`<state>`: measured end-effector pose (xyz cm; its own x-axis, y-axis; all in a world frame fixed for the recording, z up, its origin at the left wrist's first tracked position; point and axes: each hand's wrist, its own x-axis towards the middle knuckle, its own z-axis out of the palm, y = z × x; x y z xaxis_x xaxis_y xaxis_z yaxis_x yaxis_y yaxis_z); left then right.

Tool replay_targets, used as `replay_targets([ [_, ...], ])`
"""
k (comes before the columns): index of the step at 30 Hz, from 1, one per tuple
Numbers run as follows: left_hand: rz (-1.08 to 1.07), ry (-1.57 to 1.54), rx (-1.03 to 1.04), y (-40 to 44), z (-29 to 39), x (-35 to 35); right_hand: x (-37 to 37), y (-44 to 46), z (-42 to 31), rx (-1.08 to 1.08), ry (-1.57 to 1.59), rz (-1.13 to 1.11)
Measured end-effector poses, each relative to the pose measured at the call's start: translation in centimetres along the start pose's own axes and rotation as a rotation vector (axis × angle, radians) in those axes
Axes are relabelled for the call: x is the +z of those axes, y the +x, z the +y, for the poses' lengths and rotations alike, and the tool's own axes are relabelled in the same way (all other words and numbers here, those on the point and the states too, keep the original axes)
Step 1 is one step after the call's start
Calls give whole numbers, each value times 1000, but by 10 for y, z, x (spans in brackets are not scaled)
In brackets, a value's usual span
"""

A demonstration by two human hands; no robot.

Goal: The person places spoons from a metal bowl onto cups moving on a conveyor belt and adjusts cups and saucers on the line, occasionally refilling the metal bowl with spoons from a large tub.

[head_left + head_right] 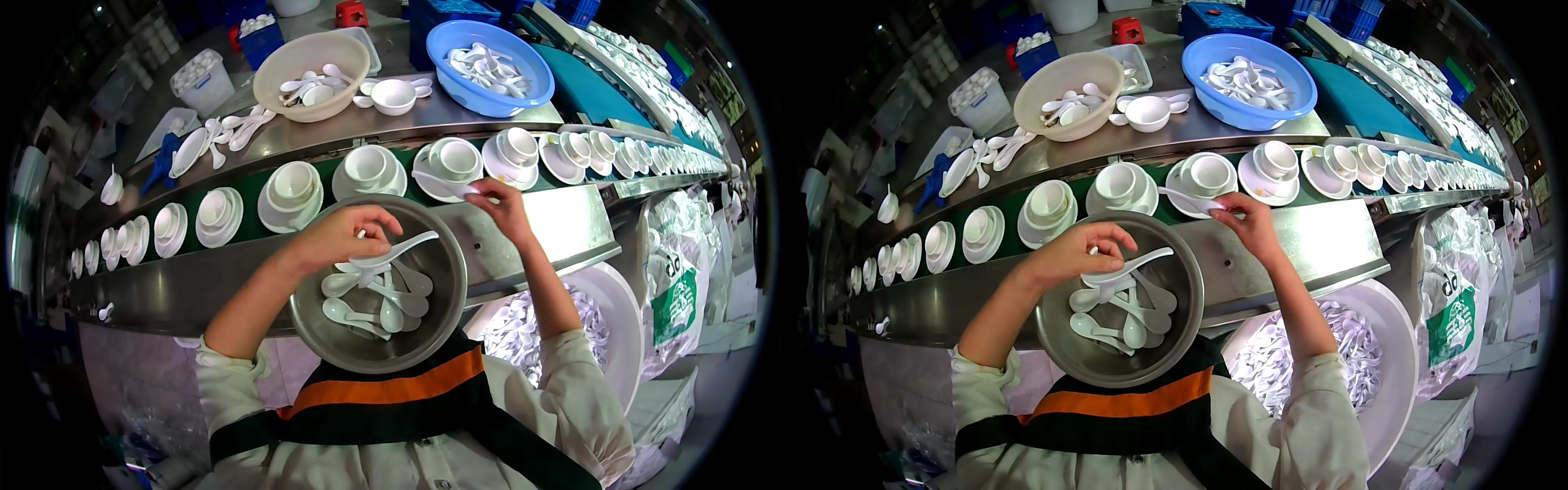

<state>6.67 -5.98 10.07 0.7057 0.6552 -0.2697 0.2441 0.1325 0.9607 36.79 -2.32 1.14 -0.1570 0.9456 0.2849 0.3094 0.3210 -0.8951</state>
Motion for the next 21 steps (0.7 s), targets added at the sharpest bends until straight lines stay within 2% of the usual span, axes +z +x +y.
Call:
replay_targets([
  [2, 15, 22, -105, 1, 5, 4, 12, 4, 30, -190, -552, -72],
  [4, 39, 44, -77, 3, 8, 8, 24, 13, 28, -246, -705, -93],
  [8, 79, -79, -5, 7, 17, 6, 25, 17, -25, -317, -649, -70],
  [10, 121, -44, -25, 13, 19, 5, 19, 9, -66, 40, 356, -297],
  [12, 129, -28, -10, 19, 24, 10, 15, -2, -84, 27, 401, -332],
  [14, 110, -119, 7, 23, 28, 13, 9, -6, -87, -34, 171, -375],
  [16, 126, -102, 41, 30, 18, 7, 2, -5, -67, 21, 220, -192],
  [18, 311, -308, 99, 30, 12, -1, -3, 0, -21, 81, 228, 4],
  [19, 311, -348, 116, 30, 6, -8, -3, 5, -5, 80, 229, 2],
  [21, 327, -366, 133, 31, 10, -4, 2, 10, 24, 230, -417, 108],
])
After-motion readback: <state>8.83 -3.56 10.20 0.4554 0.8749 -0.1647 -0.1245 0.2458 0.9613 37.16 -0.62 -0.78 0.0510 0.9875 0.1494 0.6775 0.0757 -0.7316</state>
